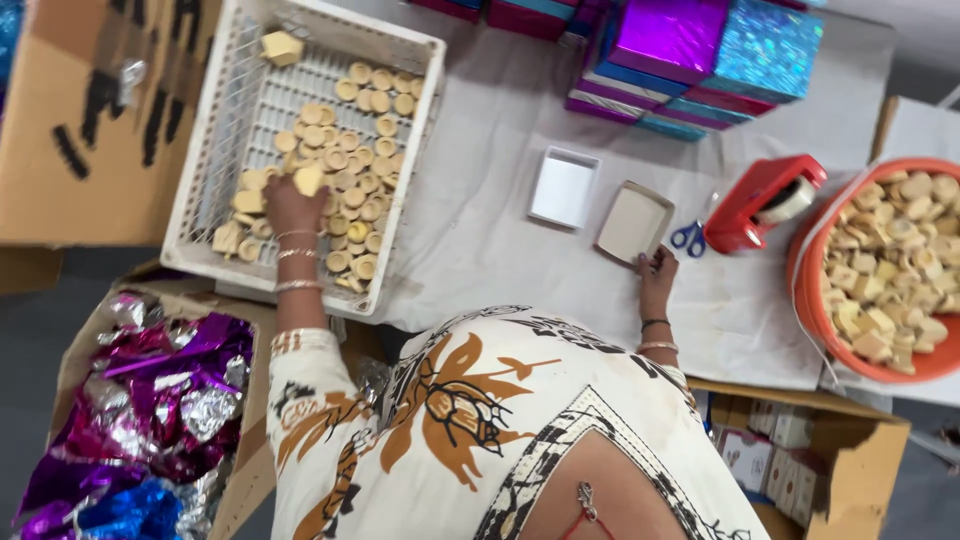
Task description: The person places small wooden pieces into a white box, closes it, and then wraps the box in blue metallic foil. They use a tape dispenser to secure the foil around the box, folding the edges neatly to complete the wrapping.
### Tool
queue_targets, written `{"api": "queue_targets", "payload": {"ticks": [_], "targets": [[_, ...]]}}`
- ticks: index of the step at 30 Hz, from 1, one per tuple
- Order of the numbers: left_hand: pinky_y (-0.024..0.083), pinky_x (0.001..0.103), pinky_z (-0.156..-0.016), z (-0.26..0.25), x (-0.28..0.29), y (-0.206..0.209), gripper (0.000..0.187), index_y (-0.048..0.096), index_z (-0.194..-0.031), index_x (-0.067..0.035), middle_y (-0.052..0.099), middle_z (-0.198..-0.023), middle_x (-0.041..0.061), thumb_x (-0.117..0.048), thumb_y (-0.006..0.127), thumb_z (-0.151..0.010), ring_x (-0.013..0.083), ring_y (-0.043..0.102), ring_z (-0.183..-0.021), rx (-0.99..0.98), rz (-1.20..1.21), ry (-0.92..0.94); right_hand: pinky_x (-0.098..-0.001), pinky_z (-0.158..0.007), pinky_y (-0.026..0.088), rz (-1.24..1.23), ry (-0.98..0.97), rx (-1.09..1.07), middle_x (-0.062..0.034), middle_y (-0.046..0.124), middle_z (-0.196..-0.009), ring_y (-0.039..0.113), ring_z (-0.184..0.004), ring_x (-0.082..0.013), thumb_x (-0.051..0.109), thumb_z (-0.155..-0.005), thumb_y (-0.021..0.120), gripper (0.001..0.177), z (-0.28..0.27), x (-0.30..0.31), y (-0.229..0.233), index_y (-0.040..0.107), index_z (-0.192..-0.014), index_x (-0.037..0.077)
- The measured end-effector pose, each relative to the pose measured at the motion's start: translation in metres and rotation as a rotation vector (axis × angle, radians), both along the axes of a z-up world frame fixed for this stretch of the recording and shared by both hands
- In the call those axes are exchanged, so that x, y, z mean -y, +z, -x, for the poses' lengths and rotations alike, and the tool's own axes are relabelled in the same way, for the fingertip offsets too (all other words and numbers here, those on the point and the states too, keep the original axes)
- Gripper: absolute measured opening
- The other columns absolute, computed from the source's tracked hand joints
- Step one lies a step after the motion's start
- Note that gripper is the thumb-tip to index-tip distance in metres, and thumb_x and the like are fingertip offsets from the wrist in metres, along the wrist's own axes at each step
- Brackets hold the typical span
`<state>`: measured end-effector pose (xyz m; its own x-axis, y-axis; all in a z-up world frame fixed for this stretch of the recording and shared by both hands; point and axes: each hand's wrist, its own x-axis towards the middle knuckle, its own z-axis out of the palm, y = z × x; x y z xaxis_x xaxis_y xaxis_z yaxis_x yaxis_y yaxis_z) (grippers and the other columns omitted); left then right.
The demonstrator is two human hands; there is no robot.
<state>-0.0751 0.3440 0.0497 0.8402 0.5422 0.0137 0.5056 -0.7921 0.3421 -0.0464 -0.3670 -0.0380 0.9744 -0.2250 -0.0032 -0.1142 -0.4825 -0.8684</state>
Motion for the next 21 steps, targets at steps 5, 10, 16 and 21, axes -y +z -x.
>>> {"api": "queue_targets", "payload": {"ticks": [5,10,16,21], "targets": [[0.056,0.045,-0.084,-0.022,0.077,0.096,0.051,0.062,-0.121,-0.001,0.067,-0.111,0.019,-0.028,0.087,-0.086,0.0371,0.067,-0.098,0.223,0.335,-0.089,-0.0281,-0.085,0.054,-0.062,-0.050,0.006,-0.0087,0.053,-0.121,0.054,-0.096,-0.0132,0.008,-0.098,0.071,0.045,0.006,-0.008,0.010,0.052,-0.138,0.000],[0.057,0.041,-0.085,-0.064,0.203,0.108,0.041,0.062,-0.122,-0.003,0.069,-0.112,0.018,-0.010,0.083,-0.088,0.0350,0.070,-0.099,0.468,0.543,-0.492,-0.0274,-0.083,0.056,-0.104,-0.069,-0.004,-0.0089,0.054,-0.122,0.055,-0.094,-0.0124,0.006,-0.097,0.070,0.045,0.012,-0.013,0.018,0.051,-0.138,0.000],[0.054,0.044,-0.089,-0.095,0.325,0.064,0.044,0.062,-0.121,-0.005,0.064,-0.117,0.016,-0.006,0.078,-0.080,0.0381,0.064,-0.104,0.302,0.491,-0.883,-0.0263,-0.078,0.056,-0.169,-0.090,-0.013,-0.0104,0.049,-0.123,0.058,-0.090,-0.0124,0.003,-0.098,0.068,0.046,0.027,-0.018,0.046,0.050,-0.139,0.000],[0.045,0.049,-0.092,-0.108,0.361,0.025,0.049,0.063,-0.131,-0.014,0.066,-0.118,0.007,-0.009,0.073,-0.083,0.0301,0.059,-0.109,0.020,0.131,-1.077,-0.0250,-0.072,0.055,-0.145,-0.148,0.009,-0.0091,0.052,-0.123,0.058,-0.086,-0.0118,0.000,-0.095,0.068,0.043,0.049,-0.010,0.074,0.054,-0.136,0.004]]}}
